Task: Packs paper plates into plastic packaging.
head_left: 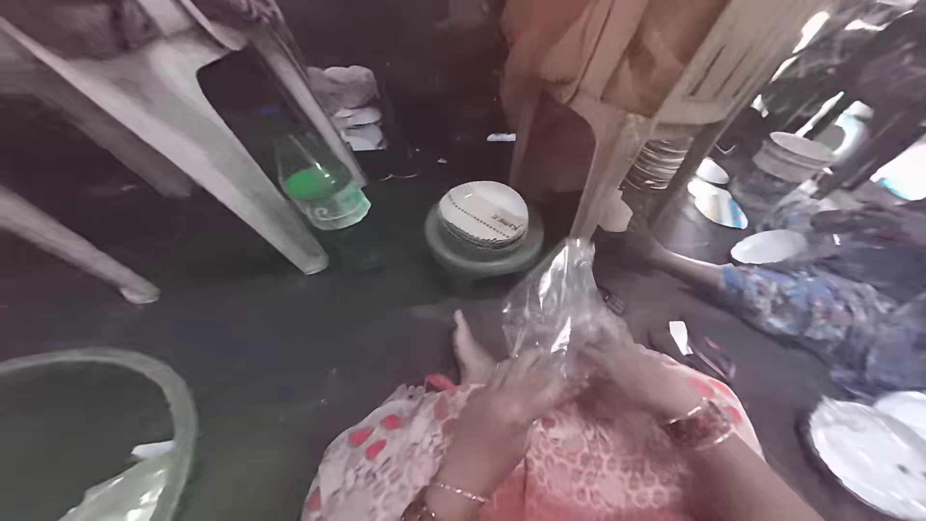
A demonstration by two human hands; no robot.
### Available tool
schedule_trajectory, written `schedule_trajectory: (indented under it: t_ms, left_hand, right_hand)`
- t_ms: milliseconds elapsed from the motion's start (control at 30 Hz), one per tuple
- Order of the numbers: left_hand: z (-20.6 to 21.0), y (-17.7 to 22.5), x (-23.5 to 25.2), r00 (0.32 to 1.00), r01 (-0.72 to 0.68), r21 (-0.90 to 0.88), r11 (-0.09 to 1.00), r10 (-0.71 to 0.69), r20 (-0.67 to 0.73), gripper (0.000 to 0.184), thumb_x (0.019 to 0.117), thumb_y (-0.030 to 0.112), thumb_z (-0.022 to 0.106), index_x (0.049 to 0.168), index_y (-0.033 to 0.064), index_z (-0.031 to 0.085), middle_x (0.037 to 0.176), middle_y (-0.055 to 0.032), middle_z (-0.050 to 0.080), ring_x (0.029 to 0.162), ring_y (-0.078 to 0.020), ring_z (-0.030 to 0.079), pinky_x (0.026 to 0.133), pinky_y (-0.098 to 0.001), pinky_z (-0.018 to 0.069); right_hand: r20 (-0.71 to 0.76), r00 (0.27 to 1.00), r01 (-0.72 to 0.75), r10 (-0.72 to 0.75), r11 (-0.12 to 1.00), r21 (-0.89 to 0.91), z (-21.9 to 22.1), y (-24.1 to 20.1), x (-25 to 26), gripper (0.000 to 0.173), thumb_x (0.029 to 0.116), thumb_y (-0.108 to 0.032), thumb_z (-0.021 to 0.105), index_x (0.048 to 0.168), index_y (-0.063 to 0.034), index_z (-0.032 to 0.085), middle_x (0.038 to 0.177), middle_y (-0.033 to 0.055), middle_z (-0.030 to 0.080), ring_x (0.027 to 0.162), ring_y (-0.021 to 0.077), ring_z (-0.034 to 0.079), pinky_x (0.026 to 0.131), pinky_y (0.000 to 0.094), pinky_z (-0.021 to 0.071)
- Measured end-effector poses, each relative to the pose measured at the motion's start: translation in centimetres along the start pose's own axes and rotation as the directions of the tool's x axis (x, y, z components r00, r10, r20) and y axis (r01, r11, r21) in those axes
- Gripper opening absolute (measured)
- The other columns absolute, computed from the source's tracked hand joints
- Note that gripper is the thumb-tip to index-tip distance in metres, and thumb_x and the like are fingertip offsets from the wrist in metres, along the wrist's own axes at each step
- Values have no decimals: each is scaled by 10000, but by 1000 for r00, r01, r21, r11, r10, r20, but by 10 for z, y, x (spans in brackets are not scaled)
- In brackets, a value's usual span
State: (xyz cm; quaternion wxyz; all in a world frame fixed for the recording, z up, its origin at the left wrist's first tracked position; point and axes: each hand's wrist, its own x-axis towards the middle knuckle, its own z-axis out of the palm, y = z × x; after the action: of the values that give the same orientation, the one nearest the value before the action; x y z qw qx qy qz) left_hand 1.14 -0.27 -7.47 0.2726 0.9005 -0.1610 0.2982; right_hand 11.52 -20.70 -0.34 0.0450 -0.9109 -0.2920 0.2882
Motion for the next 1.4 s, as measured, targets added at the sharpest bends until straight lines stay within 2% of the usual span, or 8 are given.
schedule_trajectory:
  t_ms: [200, 533, 633, 767, 933, 1067, 1200, 1400]
  left_hand:
    - [0, -15, 2, 885, 340, 60, 938, -341, 317, 342, 859, -34, 663, 1192, 1, 731, 1338, -207, 646, 1155, -414, 659, 883, -535, 582]
    - [21, -43, -1, 926, 303, -27, 953, -287, 245, 330, 860, -1, 656, 1144, 119, 776, 1263, -156, 687, 1084, -322, 709, 850, -456, 614]
    - [26, -55, -3, 894, 325, -16, 946, -301, 331, 352, 881, -5, 613, 1201, 60, 746, 1255, -160, 693, 1107, -330, 696, 899, -434, 594]
    - [10, -59, 21, 547, 556, 133, 820, -482, 685, 504, 983, 32, 508, 1488, 27, 507, 1554, -171, 471, 1346, -338, 552, 1083, -467, 478]
    - [7, -57, 17, 650, 587, 48, 808, -506, 568, 540, 967, 141, 601, 1485, 15, 512, 1585, -165, 439, 1285, -349, 607, 984, -494, 539]
    - [10, -54, 15, 692, 593, -28, 805, -492, 528, 584, 920, 65, 644, 1484, 8, 506, 1589, -187, 423, 1406, -357, 495, 1137, -496, 423]
    - [25, -48, 4, 919, 377, -153, 914, -348, 183, 564, 855, 42, 641, 1408, -44, 571, 1425, -265, 569, 1201, -407, 652, 953, -528, 562]
    - [10, -32, -8, 997, 25, 78, 997, -19, -72, 297, 1018, 103, 539, 1251, 29, 707, 1239, -127, 730, 1069, -264, 738, 923, -376, 591]
  right_hand:
    - [-167, 920, 371, -354, 652, 661, -46, 17, 27, 212, 1019, -107, 534, 1047, -17, 724, 793, -32, 734, 689, 38, 692, 683, 237, 601]
    - [-236, 838, -110, 492, 576, 810, -99, -23, 265, 731, 1072, -476, 465, 1563, 35, 287, 1529, 282, 431, 1385, 388, 479, 1120, 545, 411]
    - [-240, 787, -129, 568, 532, 837, -90, -18, 290, 476, 914, -203, 731, 1290, 51, 588, 1242, 236, 627, 1132, 337, 612, 958, 532, 499]
    - [-208, 809, -69, 550, 439, 896, -100, -2, 256, 208, 941, -73, 611, 1141, -20, 625, 1003, 111, 613, 849, 189, 583, 746, 388, 511]
    - [-345, 814, 150, 467, 404, 902, -95, 48, 126, 284, 1007, -127, 547, 1291, -140, 558, 948, -31, 658, 774, 33, 639, 679, 243, 553]
    - [-319, 867, 61, 383, 555, 830, -87, 62, 23, 220, 890, 143, 539, 1043, -11, 570, 777, -29, 636, 661, -5, 592, 644, 151, 517]
    - [17, 999, -28, 28, 490, 871, -26, 49, -14, 1108, 642, -119, 779, 1589, -48, 208, 1208, 29, 674, 934, 54, 691, 799, 247, 596]
    - [45, 999, -47, 13, 353, 934, 23, 41, -2, 1093, 793, 5, 717, 1634, -247, 66, 1183, 80, 664, 906, 104, 698, 783, 300, 601]
